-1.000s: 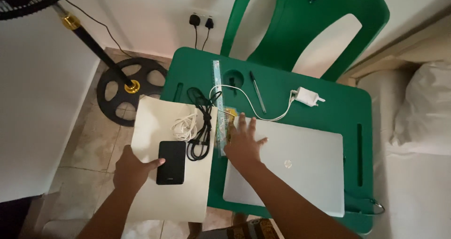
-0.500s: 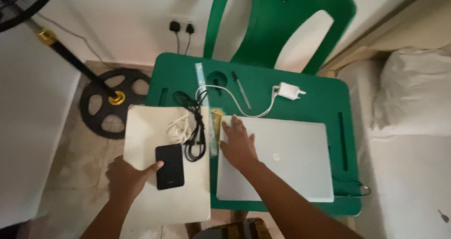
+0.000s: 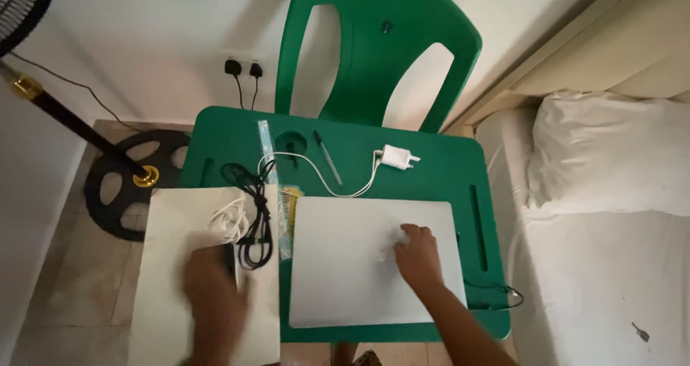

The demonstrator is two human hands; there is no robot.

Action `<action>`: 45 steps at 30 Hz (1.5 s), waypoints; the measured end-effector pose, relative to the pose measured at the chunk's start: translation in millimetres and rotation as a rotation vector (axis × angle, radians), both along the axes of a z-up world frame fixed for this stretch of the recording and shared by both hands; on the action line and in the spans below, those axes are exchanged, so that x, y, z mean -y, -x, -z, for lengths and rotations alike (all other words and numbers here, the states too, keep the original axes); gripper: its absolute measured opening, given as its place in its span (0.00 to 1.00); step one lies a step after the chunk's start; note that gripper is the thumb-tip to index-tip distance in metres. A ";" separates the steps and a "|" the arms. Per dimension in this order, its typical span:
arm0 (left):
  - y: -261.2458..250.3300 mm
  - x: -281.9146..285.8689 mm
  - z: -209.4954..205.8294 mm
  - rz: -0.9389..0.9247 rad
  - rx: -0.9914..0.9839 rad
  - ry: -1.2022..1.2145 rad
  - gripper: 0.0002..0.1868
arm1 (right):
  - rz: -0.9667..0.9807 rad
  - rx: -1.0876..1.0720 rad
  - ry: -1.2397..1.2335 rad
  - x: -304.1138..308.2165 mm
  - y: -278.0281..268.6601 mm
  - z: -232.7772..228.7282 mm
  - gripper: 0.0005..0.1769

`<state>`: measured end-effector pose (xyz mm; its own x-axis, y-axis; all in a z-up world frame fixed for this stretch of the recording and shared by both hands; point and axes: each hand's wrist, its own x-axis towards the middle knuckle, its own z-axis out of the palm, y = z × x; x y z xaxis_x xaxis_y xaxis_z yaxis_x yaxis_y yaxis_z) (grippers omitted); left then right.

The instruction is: Organizes electronic devices, cables, and stationery on a small desk.

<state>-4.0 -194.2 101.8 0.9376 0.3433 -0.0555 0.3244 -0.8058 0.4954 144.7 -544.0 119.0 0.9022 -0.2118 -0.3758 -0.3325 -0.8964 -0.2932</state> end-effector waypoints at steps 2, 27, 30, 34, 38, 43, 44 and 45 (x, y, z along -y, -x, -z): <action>0.3 53.9 -10.4 0.175 -0.057 0.043 0.45 | -0.110 -0.012 0.078 38.8 -19.3 41.9 0.25; 20.6 143.8 -10.1 0.084 -0.623 0.824 0.19 | -0.451 0.124 0.451 24.2 -167.4 17.1 0.42; 6.9 141.5 -28.6 0.138 -0.573 0.791 0.22 | -0.153 0.111 0.179 1.1 -127.6 -25.9 0.30; -32.2 148.4 -62.6 0.353 -0.469 0.691 0.25 | 0.219 0.234 -0.594 -7.6 -66.3 -49.4 0.31; -61.0 169.7 -77.1 0.192 -0.071 0.947 0.42 | 0.297 0.248 -0.763 -54.0 18.2 -109.4 0.30; -65.1 173.2 -165.2 0.250 -0.140 1.179 0.49 | 0.383 0.361 -0.908 -72.4 86.2 -140.8 0.33; -61.5 173.9 -173.1 0.278 -0.096 1.171 0.47 | 0.133 0.501 -0.893 -66.6 96.8 -139.7 0.32; -55.5 173.5 -180.4 0.301 -0.054 1.161 0.44 | -0.117 0.627 -0.863 -62.2 109.9 -137.7 0.32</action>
<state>51.5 -367.7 282.2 0.9584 -0.1705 -0.2287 0.2426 0.0656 0.9679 34.9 -481.9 256.7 0.9836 0.0045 0.1805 0.1724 -0.3208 -0.9313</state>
